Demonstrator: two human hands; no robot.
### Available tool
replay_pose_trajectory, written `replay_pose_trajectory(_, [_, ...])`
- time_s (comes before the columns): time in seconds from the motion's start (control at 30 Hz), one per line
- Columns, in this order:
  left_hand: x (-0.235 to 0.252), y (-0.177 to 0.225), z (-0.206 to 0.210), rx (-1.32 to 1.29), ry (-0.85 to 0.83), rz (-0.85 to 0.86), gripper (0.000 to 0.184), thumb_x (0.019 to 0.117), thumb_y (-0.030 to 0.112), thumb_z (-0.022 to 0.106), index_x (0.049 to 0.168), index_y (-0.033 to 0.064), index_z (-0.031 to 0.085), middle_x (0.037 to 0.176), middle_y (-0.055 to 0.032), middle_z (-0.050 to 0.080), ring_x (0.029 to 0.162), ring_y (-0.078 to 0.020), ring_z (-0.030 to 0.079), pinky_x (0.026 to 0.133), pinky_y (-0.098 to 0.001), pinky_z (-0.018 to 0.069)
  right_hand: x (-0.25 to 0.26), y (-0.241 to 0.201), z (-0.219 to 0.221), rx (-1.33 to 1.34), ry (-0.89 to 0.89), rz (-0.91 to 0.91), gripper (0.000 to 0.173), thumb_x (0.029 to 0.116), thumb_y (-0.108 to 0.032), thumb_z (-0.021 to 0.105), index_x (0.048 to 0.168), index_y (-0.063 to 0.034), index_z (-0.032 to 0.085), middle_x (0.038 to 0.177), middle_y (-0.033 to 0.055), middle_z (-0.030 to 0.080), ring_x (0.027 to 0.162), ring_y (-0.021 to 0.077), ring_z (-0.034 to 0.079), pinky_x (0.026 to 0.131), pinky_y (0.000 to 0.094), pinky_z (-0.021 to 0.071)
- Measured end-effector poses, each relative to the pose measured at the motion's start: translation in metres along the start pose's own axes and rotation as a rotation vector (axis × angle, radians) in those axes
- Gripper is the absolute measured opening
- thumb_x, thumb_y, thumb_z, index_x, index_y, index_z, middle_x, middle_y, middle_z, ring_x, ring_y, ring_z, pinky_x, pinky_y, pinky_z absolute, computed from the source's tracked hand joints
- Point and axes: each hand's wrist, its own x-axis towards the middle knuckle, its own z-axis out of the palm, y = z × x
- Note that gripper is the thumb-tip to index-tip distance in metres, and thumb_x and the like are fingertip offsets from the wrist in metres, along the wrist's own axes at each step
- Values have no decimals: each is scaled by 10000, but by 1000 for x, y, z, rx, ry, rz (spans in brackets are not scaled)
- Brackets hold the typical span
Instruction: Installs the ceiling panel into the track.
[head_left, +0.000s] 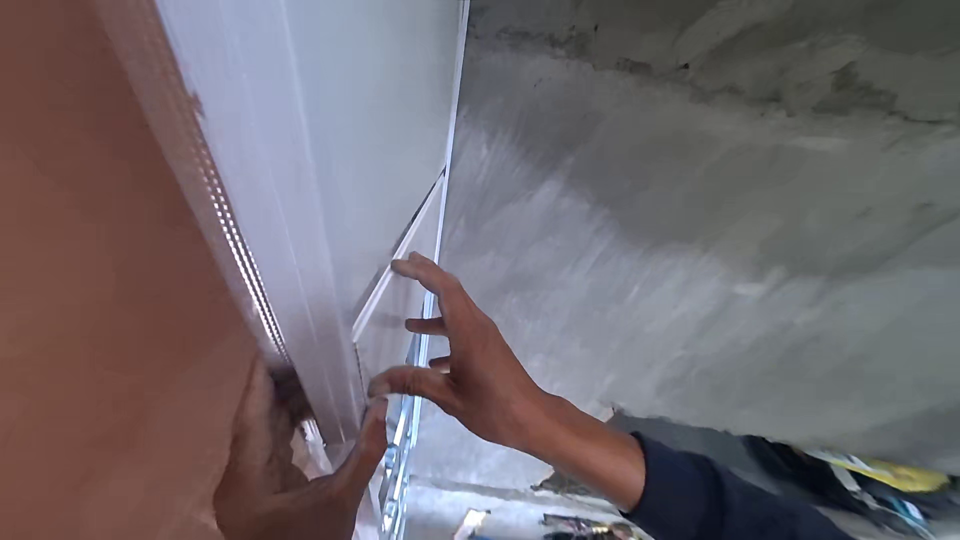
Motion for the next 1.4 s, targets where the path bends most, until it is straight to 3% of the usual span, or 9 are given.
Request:
replay_pose_trajectory(0.13, [-56,-25,-26,195,-152,-195,990,785,372,860,1483,-134,374,1459,-283,508,1280,-153,593,1034,-290,523,-30,17,25,-151,-109,61,1025,858,-347,829,1647,-182,195,1686,172,192,1041,246,708,809,389,622])
replay_pose_trajectory(0.23, [-77,-34,-26,251,-161,-354,925,763,361,859,1432,-126,444,1324,-289,605,1162,-202,673,962,-344,580,-35,23,34,-165,-91,58,1011,868,-369,813,1646,-163,201,1683,192,193,980,240,721,769,373,623])
replay_pose_trajectory(0.37, [-76,-45,-29,253,-147,-296,887,727,368,883,1362,-141,529,1184,-257,688,1037,-149,720,869,-299,614,-34,27,39,-164,-59,8,995,872,-352,806,1644,-164,208,1681,211,175,901,229,724,737,364,620])
replay_pose_trajectory(0.57, [-72,-46,-33,234,-194,-320,916,713,354,893,1373,-151,506,1194,-245,689,1049,-143,722,865,-292,620,-29,29,38,-227,-62,19,990,858,-395,811,1639,-209,233,1698,190,119,729,174,680,646,337,586])
replay_pose_trajectory(0.77, [-65,-26,-5,215,11,-155,948,797,298,838,1484,-147,360,1448,-309,486,1262,-149,588,1035,-258,512,-35,15,32,-192,-54,30,899,881,-311,807,1602,-111,309,1534,190,417,936,183,699,753,317,610])
replay_pose_trajectory(0.83, [-52,-21,5,200,85,-79,937,805,286,839,1479,-152,357,1436,-298,501,1244,-120,597,1027,-242,513,-32,4,25,-77,-29,35,675,941,-209,746,1524,-60,439,1441,178,518,1056,189,700,840,315,627])
replay_pose_trajectory(0.93, [-38,-16,15,162,156,-22,909,807,294,845,1446,-162,388,1374,-237,565,1185,-76,614,1013,-226,512,-25,-18,13,127,90,-83,324,1003,-87,624,1314,3,623,1239,149,632,1008,150,703,788,269,640])
replay_pose_trajectory(1.23, [-12,-1,36,48,345,14,736,751,235,859,1250,-144,474,1105,-64,657,981,-16,669,886,-199,575,-2,-64,-20,358,-23,43,258,1038,-67,509,1208,-31,699,1128,88,608,889,113,667,737,271,626])
replay_pose_trajectory(1.4, [-8,6,41,100,376,-21,674,744,222,859,1190,-126,492,1078,-79,644,932,12,660,847,-172,568,12,-64,-27,351,-86,27,224,1054,-146,540,1125,-13,707,1021,66,613,876,93,650,739,244,593])
